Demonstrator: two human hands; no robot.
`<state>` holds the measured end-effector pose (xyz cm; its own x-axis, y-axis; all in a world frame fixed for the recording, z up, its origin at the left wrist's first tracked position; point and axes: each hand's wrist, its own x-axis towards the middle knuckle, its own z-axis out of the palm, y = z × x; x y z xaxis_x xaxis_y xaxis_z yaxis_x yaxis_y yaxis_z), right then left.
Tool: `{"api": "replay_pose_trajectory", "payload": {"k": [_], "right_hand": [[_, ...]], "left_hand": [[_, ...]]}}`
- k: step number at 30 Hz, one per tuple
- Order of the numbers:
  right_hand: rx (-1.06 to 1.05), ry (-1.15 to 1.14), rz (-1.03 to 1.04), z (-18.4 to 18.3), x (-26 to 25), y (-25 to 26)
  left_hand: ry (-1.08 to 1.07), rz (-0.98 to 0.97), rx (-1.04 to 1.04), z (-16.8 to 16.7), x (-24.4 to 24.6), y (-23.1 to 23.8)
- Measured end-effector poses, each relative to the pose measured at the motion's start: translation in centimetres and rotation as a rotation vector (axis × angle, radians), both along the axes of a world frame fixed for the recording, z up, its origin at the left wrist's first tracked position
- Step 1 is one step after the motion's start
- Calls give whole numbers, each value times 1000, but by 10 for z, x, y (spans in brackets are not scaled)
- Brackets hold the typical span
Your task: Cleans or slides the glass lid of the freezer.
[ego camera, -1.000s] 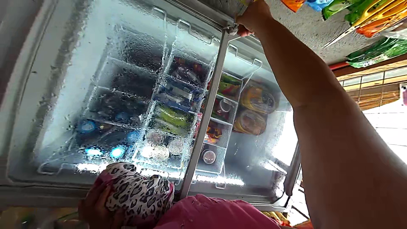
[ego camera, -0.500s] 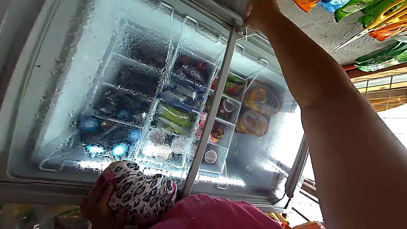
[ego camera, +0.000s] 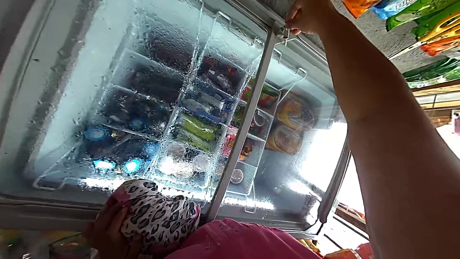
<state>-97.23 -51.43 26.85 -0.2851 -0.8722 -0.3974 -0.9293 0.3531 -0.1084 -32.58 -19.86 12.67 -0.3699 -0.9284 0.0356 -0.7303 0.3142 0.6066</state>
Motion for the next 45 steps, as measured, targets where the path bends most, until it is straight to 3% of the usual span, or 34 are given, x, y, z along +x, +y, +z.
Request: {"api": "replay_pose_trajectory", "payload": {"k": [3,7,9,11,17,20,23,27,30,33,40,42,45], "right_hand": [[-10,-11,0,-2,5,0],[-46,34,443,0,-12,8],[-45,69,558,-1,-12,10],[-63,51,465,-2,-10,8],[-63,27,-238,-14,18,-16],[-89,82,-339,-16,25,-22],[-58,143,-134,-13,27,-9],[-49,102,414,-2,3,11],[-8,77,524,3,-4,7],[1,66,383,2,-2,8],[-49,-56,-459,-10,16,-19],[-23,-10,-436,-14,19,-24],[25,56,-129,-10,22,-16]], "left_hand": [[-5,-6,3,2,-1,0],[10,0,3,-1,0,0],[10,-6,8,-2,2,0],[5,-7,-1,-2,1,-1],[-1,-10,-13,1,-1,-1],[9,0,-12,-1,-1,-1],[15,2,-21,-1,-2,-1],[25,5,-16,-3,-1,1],[24,8,-17,-2,-2,-1],[26,16,-31,-3,-3,0],[27,3,-32,-5,0,0],[24,-4,-33,-5,1,0],[28,3,-38,-5,-1,-1]]}}
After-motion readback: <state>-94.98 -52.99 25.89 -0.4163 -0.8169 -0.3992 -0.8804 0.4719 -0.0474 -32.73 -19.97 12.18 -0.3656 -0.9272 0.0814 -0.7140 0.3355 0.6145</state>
